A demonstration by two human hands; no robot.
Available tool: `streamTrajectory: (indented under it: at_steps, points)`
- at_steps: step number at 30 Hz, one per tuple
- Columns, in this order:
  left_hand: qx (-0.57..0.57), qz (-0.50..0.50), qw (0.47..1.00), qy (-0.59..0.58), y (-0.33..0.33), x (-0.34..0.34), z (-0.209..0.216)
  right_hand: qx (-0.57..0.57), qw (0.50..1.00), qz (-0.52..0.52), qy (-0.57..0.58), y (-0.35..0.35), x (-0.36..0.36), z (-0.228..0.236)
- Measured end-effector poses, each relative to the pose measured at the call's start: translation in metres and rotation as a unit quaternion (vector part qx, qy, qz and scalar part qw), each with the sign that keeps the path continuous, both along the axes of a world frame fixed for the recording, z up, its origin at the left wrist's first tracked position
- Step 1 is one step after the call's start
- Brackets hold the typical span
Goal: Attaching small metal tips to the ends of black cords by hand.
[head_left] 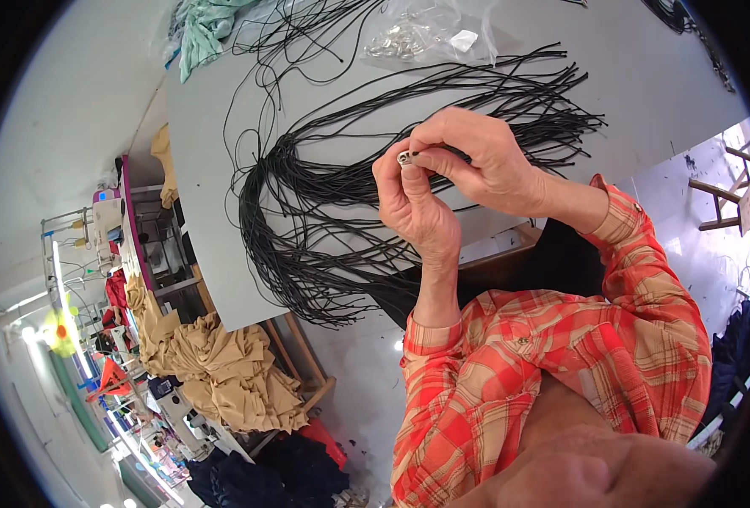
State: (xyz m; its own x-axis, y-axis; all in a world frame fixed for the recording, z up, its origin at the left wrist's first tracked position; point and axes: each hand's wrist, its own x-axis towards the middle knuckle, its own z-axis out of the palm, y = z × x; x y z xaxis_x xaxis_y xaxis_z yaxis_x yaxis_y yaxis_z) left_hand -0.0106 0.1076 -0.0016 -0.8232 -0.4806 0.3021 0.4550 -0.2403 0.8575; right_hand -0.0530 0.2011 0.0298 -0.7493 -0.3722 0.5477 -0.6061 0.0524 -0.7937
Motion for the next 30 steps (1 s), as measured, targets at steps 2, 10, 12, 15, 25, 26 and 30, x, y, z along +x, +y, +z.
streamTrajectory:
  at_steps: [2,10,12,15,25,26,30]
  points:
    - [-0.004,0.008,1.0,0.014,0.0,0.0,-0.001,0.03,0.995,-0.037,0.091,0.001,-0.003,0.001]
    - [-0.001,-0.056,0.998,0.026,-0.003,0.004,-0.002,-0.199,0.96,0.136,-0.14,0.009,-0.003,0.015]
    - [0.0,-0.065,0.997,0.039,-0.008,0.004,-0.002,-0.236,0.949,0.157,-0.136,0.016,-0.008,0.021]
    - [-0.015,-0.079,0.997,0.02,-0.012,0.007,0.001,-0.217,0.971,0.09,-0.05,0.024,-0.016,0.027]
    - [-0.115,-0.071,0.991,0.025,-0.022,0.002,0.002,-0.366,0.927,-0.04,-0.07,0.07,-0.018,0.079]
    - [-0.131,-0.068,0.989,0.027,-0.025,0.003,0.004,-0.369,0.926,-0.036,-0.073,0.069,-0.023,0.071]
    - [-0.194,-0.033,0.98,0.043,-0.035,0.002,0.001,-0.179,0.981,0.074,-0.012,0.042,-0.019,0.054]
